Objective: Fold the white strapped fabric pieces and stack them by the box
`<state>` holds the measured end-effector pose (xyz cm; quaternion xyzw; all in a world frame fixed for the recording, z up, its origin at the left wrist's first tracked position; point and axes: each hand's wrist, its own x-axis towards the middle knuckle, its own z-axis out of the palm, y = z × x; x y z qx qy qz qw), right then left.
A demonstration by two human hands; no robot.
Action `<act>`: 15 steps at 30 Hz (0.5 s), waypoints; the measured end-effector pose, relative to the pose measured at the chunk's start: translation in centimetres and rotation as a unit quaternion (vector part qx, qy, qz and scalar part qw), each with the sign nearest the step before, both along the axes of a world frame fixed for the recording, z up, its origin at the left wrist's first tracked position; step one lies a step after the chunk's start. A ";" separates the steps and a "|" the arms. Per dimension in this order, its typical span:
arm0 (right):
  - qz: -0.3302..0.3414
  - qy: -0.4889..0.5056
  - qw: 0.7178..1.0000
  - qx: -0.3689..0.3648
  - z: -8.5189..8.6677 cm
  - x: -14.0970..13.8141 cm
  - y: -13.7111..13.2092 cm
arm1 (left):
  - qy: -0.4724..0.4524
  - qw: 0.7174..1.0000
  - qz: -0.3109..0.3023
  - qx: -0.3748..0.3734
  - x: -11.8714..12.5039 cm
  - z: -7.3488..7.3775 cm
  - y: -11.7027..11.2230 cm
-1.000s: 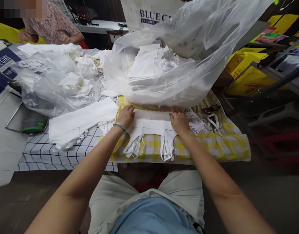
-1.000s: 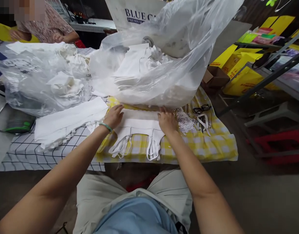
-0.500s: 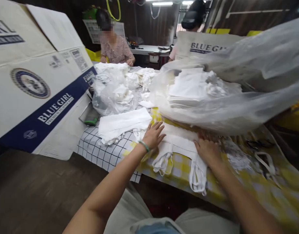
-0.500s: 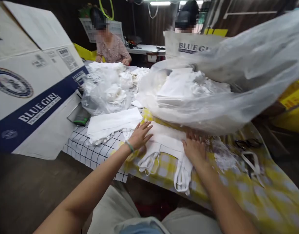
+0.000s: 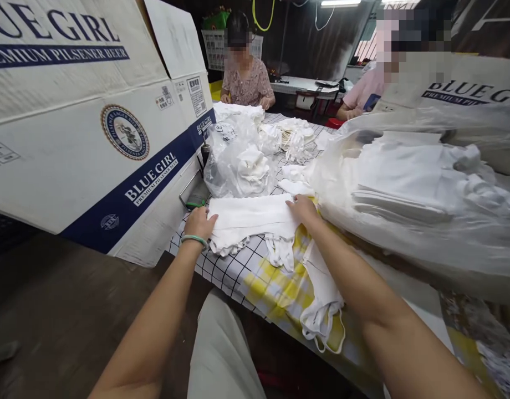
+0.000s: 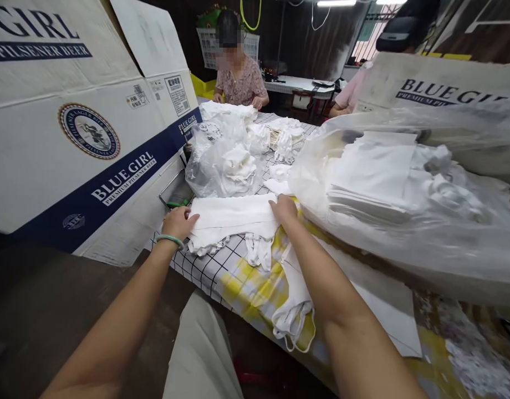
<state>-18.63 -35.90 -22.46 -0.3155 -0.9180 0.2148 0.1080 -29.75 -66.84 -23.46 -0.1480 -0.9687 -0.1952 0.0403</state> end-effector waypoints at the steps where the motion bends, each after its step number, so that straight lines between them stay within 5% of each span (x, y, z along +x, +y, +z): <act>1: -0.004 -0.007 1.000 -0.003 -0.2 -0.3 0.1 | 0.008 1.000 -0.001 0.012 0.0 -0.2 0.2; 10: 0.037 0.076 0.996 -0.001 -0.6 -0.5 -0.4 | -0.003 0.999 0.016 0.039 -0.9 -0.1 1.6; 15: -0.026 0.053 0.995 -0.086 -0.6 -1.3 0.1 | -0.038 0.999 0.025 -0.016 -0.9 1.1 2.2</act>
